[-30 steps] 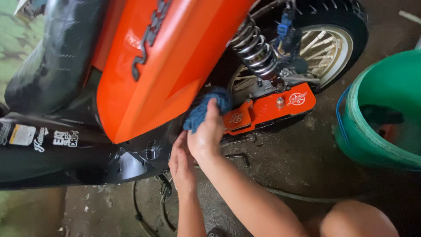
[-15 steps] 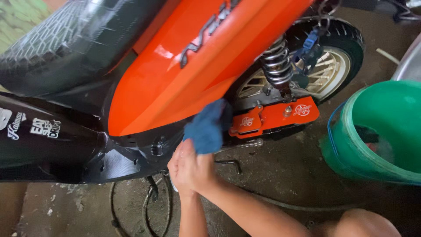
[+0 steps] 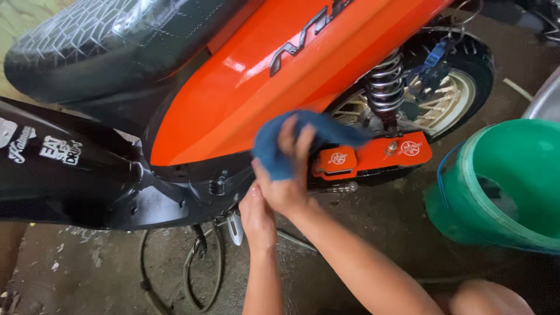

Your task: The person scrubs the rear wheel, chain, and body panels of a motorcycle with a cloth and soapy water from a bucket, then rinses the seat and body with a hose.

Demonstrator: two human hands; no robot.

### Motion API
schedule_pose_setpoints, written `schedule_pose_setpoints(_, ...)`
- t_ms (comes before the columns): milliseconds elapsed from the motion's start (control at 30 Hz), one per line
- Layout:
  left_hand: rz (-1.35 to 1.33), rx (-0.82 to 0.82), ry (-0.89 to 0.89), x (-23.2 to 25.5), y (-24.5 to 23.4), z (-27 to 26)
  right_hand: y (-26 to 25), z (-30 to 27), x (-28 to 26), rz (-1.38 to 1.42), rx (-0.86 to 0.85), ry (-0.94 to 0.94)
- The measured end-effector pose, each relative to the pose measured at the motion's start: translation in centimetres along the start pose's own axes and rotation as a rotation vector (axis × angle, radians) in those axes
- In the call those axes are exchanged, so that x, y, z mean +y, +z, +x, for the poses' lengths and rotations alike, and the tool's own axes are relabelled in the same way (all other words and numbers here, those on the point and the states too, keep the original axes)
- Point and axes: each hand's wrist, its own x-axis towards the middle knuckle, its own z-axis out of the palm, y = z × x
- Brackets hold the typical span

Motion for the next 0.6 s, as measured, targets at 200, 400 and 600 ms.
schedule_pose_setpoints(200, -0.065, -0.076, 0.026, -3.8, -0.2, 0.1, -2.3, 3.1, 1.4, 0.066, 0.036, 0.02)
schedule_pose_setpoints(400, 0.177, 0.138, -0.105, -8.3, -1.2, -1.5, -1.8, 4.4, -1.5, 0.102, -0.495, 0.052)
schedule_pose_setpoints(600, 0.032, 0.164, -0.014, -5.4, 1.5, -0.6, -1.0, 2.7, 2.1, -0.082, -0.324, -0.577)
